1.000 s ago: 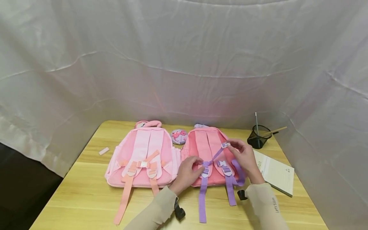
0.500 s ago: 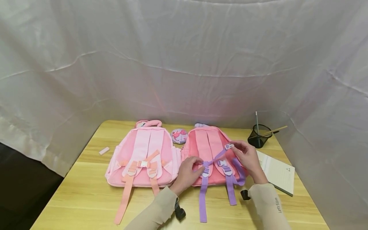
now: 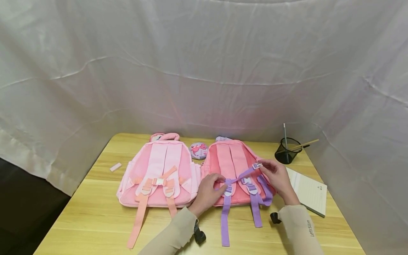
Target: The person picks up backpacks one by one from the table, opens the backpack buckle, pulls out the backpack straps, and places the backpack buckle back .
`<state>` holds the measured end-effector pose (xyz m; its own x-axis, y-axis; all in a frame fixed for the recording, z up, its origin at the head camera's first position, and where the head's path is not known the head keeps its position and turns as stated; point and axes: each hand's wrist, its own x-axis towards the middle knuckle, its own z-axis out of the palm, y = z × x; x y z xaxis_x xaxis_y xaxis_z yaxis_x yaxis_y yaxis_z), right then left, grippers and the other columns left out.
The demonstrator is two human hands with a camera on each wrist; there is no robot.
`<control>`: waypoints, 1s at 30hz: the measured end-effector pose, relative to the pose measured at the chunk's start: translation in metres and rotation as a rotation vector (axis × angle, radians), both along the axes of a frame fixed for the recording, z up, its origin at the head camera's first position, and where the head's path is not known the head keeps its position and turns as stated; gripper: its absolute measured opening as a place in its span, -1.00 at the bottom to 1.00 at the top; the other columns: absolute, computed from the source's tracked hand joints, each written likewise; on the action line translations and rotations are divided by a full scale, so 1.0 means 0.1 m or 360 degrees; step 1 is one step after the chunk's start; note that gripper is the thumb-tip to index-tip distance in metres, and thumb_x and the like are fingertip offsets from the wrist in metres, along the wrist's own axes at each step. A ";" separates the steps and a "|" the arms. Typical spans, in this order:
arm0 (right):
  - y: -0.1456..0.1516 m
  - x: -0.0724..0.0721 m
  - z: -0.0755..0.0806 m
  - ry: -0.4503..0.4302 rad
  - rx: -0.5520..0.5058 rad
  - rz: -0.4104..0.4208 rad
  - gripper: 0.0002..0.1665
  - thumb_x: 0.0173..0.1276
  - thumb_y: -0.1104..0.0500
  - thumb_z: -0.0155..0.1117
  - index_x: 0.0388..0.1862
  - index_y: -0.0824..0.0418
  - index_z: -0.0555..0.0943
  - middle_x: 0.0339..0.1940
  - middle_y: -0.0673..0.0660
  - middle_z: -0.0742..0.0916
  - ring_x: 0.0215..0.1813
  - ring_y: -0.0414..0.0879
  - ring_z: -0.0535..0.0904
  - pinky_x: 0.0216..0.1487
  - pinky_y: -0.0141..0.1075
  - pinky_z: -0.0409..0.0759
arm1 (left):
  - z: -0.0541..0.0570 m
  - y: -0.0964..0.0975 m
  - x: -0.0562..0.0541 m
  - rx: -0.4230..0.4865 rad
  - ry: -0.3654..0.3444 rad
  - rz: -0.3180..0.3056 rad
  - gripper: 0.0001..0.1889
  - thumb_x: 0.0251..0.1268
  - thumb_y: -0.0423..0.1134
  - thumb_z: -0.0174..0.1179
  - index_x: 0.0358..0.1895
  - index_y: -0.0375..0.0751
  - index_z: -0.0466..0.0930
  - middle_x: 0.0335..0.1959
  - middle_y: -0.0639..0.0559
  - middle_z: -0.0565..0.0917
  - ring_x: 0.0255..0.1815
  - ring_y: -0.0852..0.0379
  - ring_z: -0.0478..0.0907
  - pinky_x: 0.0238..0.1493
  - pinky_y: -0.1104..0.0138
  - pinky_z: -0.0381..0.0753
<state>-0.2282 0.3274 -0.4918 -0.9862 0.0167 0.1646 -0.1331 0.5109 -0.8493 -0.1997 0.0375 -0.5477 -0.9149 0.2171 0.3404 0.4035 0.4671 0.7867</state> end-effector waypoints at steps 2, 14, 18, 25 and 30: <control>0.03 0.00 -0.02 -0.0001 0.0033 -0.0003 -0.60 0.52 0.14 0.32 0.26 0.25 0.65 0.19 0.29 0.72 0.02 -0.42 0.57 0.03 -0.65 0.51 | 0.00 0.00 0.00 0.0001 0.0008 -0.0001 -0.78 0.33 -0.15 0.39 -0.03 -0.08 0.70 -0.15 0.09 0.74 -0.06 0.12 0.61 0.08 0.22 0.52; 0.16 0.00 -0.10 -0.0076 0.0261 -0.0011 -0.61 0.51 0.04 0.34 0.22 0.14 0.69 0.08 0.18 0.78 0.09 -0.14 0.62 0.03 -0.64 0.47 | -0.04 0.01 -0.02 -0.0011 0.0045 0.0000 -0.78 0.34 -0.13 0.39 -0.03 -0.07 0.69 -0.14 0.10 0.74 -0.05 0.13 0.61 0.07 0.23 0.54; 0.20 -0.01 -0.12 -0.0034 0.0295 0.0015 -0.65 0.49 0.09 0.37 0.18 0.15 0.72 0.01 0.17 0.80 0.00 -0.24 0.61 0.03 -0.61 0.49 | -0.04 0.01 -0.03 -0.0020 0.0061 -0.0003 -0.78 0.34 -0.13 0.39 -0.02 -0.07 0.69 -0.14 0.10 0.74 -0.05 0.14 0.61 0.08 0.23 0.55; 0.24 -0.03 -0.21 -0.0101 0.0250 0.0046 -0.62 0.50 0.07 0.35 0.21 0.17 0.70 0.08 0.20 0.78 -0.01 -0.24 0.62 -0.02 -0.53 0.54 | -0.02 0.01 -0.02 -0.0021 0.0091 0.0006 -0.78 0.34 -0.12 0.38 -0.03 -0.07 0.69 -0.15 0.09 0.74 -0.07 0.13 0.62 0.06 0.23 0.55; 0.23 -0.02 -0.27 -0.0155 0.0247 0.0046 -0.60 0.50 0.06 0.35 0.23 0.18 0.69 0.15 0.22 0.76 0.04 -0.21 0.62 0.00 -0.53 0.55 | -0.04 0.00 -0.01 -0.0025 0.0106 0.0012 -0.79 0.34 -0.13 0.38 -0.04 -0.07 0.69 -0.17 0.10 0.74 -0.07 0.14 0.62 0.05 0.23 0.55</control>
<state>-0.2303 0.3503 -0.5188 -0.9973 -0.0298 0.0669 -0.0706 0.6342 -0.7700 -0.2002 0.0378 -0.5521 -0.8919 0.2163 0.3972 0.4514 0.4826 0.7506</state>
